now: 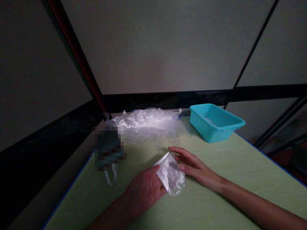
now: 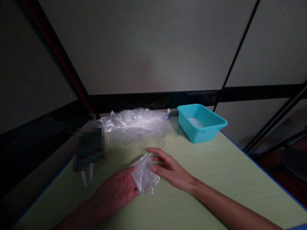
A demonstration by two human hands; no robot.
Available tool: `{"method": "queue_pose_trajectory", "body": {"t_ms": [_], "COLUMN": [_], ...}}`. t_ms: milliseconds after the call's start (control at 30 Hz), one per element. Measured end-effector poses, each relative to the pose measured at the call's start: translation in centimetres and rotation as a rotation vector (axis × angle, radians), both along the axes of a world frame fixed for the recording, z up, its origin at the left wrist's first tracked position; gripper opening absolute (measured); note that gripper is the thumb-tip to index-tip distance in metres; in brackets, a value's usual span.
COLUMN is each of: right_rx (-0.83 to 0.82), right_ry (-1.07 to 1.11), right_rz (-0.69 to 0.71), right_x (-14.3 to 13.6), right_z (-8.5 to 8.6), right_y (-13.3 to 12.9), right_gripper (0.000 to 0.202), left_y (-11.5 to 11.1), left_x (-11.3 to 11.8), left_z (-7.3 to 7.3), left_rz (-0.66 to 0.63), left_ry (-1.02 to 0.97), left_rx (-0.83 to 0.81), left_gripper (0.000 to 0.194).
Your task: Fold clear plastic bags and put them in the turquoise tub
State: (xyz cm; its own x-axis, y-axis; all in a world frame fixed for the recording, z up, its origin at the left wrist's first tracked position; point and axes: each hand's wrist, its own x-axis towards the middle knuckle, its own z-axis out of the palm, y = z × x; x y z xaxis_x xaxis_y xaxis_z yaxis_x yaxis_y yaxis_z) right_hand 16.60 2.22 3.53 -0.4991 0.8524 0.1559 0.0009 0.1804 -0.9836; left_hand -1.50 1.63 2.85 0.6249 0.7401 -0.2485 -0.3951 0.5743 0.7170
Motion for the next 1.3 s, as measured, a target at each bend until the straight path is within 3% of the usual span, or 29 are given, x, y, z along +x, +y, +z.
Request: {"method": "queue_pose_trajectory", "body": {"t_ms": [100,267,867,1300], "right_rx": [-0.079,-0.083,-0.120,-0.184], "right_ry": [0.073,0.063,0.104,0.156], "right_rz": [0.176,0.242,0.128,0.011], "right_x": [-0.1,-0.1,-0.3,-0.6], "right_z": [-0.6,-0.9,-0.4,-1.3], "right_y": [0.3,0.0,-0.2,0.0], "right_gripper": [0.050,0.041,0.042,0.033], "left_y": [0.1,-0.1,-1.0,-1.3], "left_x": [-0.2,-0.2,0.0,0.2], "left_z": [-0.9,-1.4,-1.4,-1.0], "left_rz": [-0.065,-0.064,-0.074,-0.122], "left_ry": [-0.182,-0.247,-0.129,-0.151], "left_rx": [-0.127,-0.164,-0.206,-0.193], "left_gripper": [0.026,0.027,0.027,0.024]}}
